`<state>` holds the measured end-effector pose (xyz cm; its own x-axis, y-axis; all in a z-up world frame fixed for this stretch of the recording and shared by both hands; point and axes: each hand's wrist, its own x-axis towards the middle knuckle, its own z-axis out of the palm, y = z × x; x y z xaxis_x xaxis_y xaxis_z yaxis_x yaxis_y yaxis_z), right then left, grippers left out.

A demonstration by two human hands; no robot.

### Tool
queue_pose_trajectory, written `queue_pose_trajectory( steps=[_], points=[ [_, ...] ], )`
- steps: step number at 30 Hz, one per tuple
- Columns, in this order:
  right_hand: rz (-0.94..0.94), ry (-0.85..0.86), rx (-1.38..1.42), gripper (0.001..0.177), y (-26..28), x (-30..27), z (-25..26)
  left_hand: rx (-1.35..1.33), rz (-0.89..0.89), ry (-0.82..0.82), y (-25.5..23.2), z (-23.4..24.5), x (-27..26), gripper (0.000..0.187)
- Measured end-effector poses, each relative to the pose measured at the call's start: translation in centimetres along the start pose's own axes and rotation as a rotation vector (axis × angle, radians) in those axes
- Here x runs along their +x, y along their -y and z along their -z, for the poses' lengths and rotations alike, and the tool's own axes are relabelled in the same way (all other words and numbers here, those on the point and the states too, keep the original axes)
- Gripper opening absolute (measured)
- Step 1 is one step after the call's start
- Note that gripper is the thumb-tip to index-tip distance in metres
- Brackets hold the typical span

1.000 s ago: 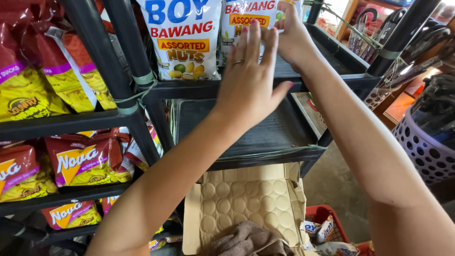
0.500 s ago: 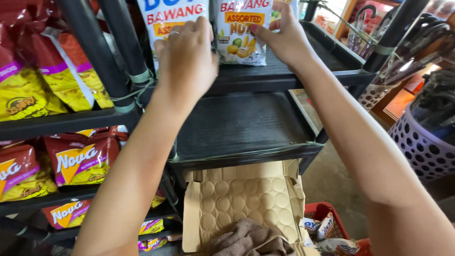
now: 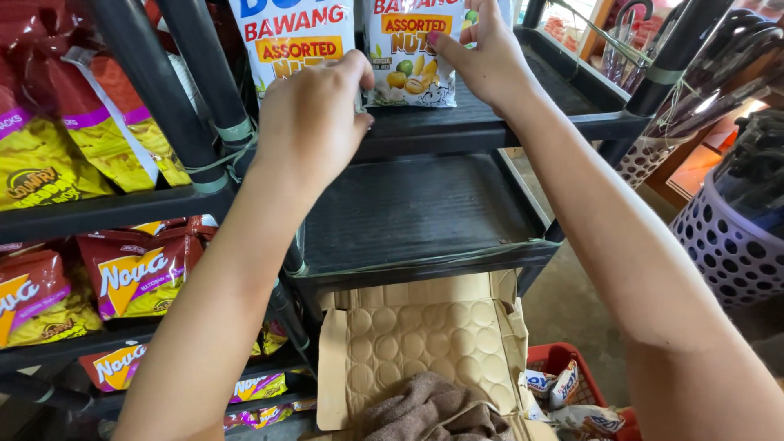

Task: Wiping individual snack bags with a cloth and placing them onto shelves in a grocery store.

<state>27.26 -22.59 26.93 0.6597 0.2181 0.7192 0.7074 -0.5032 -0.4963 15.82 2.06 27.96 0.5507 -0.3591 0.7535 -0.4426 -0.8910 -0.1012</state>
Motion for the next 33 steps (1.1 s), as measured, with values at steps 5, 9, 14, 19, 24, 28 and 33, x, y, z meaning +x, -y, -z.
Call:
queue_pose_trajectory(
  steps=[5, 9, 14, 19, 24, 28, 33],
  points=[
    [0.018, -0.014, -0.023, 0.045, 0.1, 0.0, 0.0, -0.081, -0.047, -0.05, -1.3, -1.3, 0.7, 0.029],
    [0.181, -0.299, -0.173, 0.047, -2.9, 0.6, -0.3, -0.156, -0.218, -0.119, -3.2, -3.3, 2.2, 0.053],
    [0.443, -0.425, -0.46, 0.021, 0.8, -0.3, 0.1, -0.07, -0.16, -0.131, -3.5, -8.5, 4.3, 0.059],
    [0.529, -0.298, -0.44, 0.024, 2.2, -0.4, 0.1, -0.045, -0.109, -0.157, -3.3, -10.4, 4.7, 0.067],
    [0.528, -0.182, -0.446, 0.029, 0.8, -0.2, -0.2, -0.062, -0.101, -0.111, -3.3, -10.2, 4.4, 0.064],
    [0.527, -0.25, -0.559, 0.01, -1.0, -0.2, -0.3, -0.109, -0.112, -0.079, -3.6, -8.8, 4.2, 0.058],
    [0.516, -0.301, -0.534, 0.006, -1.3, -0.3, -0.3, -0.217, -0.175, -0.276, -4.5, -5.3, 3.4, 0.05]
  ],
)
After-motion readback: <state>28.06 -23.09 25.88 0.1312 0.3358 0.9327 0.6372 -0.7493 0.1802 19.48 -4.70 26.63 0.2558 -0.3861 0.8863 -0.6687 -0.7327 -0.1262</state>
